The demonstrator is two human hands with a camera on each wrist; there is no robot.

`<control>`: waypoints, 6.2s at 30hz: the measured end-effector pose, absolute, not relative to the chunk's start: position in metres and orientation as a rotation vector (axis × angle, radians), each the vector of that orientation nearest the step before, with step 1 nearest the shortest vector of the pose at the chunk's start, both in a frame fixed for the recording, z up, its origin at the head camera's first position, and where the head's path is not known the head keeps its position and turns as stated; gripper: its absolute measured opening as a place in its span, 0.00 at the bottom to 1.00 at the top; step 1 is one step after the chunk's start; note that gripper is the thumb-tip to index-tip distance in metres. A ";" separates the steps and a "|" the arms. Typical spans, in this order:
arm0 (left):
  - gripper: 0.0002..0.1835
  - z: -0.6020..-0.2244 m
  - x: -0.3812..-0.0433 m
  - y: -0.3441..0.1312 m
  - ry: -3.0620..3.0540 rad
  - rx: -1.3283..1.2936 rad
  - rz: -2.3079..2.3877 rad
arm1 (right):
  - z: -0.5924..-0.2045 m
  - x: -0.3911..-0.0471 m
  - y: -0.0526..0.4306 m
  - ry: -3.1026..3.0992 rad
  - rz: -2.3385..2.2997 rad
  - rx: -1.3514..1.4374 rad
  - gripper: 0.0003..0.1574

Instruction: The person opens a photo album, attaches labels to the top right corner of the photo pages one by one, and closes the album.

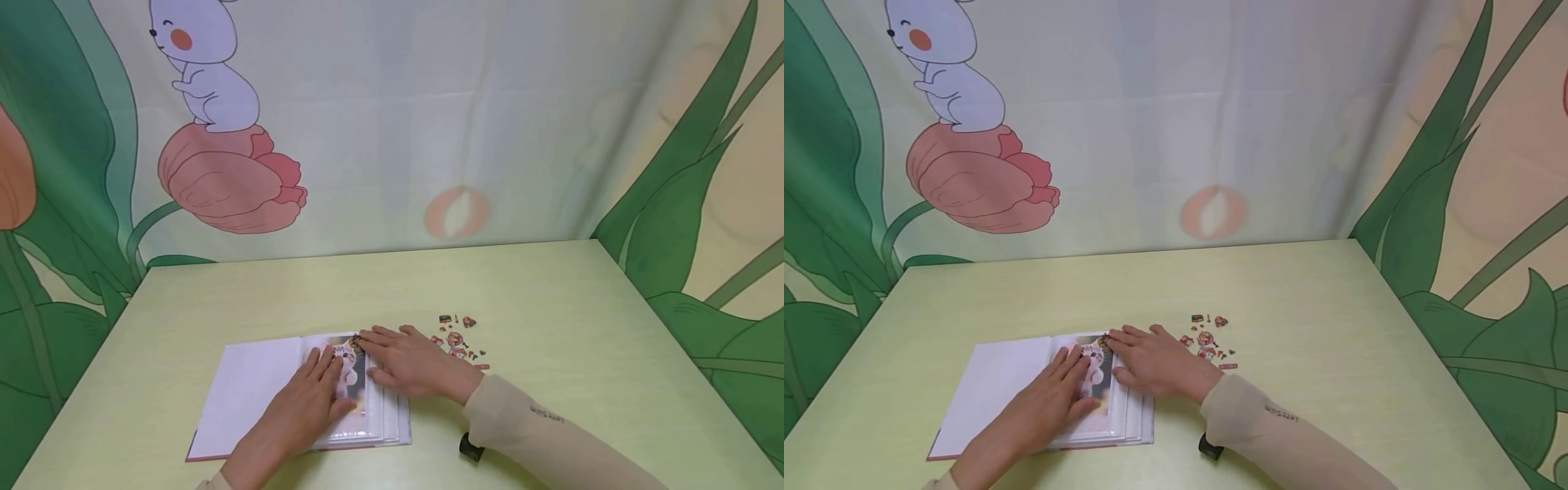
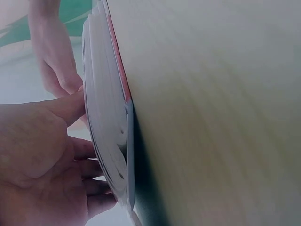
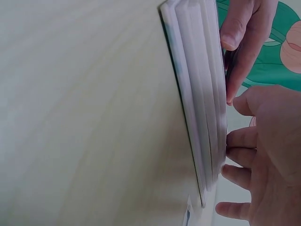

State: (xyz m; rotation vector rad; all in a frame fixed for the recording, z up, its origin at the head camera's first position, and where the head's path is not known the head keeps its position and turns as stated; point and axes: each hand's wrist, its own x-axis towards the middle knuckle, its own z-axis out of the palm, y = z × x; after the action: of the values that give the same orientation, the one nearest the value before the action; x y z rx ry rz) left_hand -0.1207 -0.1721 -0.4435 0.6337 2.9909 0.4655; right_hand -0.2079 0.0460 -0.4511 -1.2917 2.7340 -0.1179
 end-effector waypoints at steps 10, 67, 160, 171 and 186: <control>0.39 -0.440 -0.122 -0.170 2.982 0.601 0.473 | -0.452 -0.207 0.049 2.763 -0.158 -1.254 0.37; 0.55 -0.434 -0.110 -0.144 2.993 0.382 0.307 | -0.454 -0.173 0.059 2.744 -0.176 -1.135 0.46; 0.35 -0.398 -0.070 -0.227 3.331 0.237 0.791 | -0.447 -0.171 0.060 2.756 -0.154 -1.164 0.45; 0.48 -0.407 -0.077 -0.245 3.056 -0.092 0.456 | -0.452 -0.172 0.062 2.760 -0.162 -1.195 0.44; 0.55 -0.438 -0.092 -0.267 2.768 -0.253 0.444 | -0.453 -0.173 0.061 2.757 -0.172 -1.168 0.46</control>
State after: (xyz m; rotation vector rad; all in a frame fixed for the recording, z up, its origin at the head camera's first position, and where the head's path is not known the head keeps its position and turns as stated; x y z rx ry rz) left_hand -0.0918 -0.2668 -0.4380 -0.2532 2.7677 0.4439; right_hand -0.1730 0.0605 -0.4532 -1.1679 2.7572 -0.1717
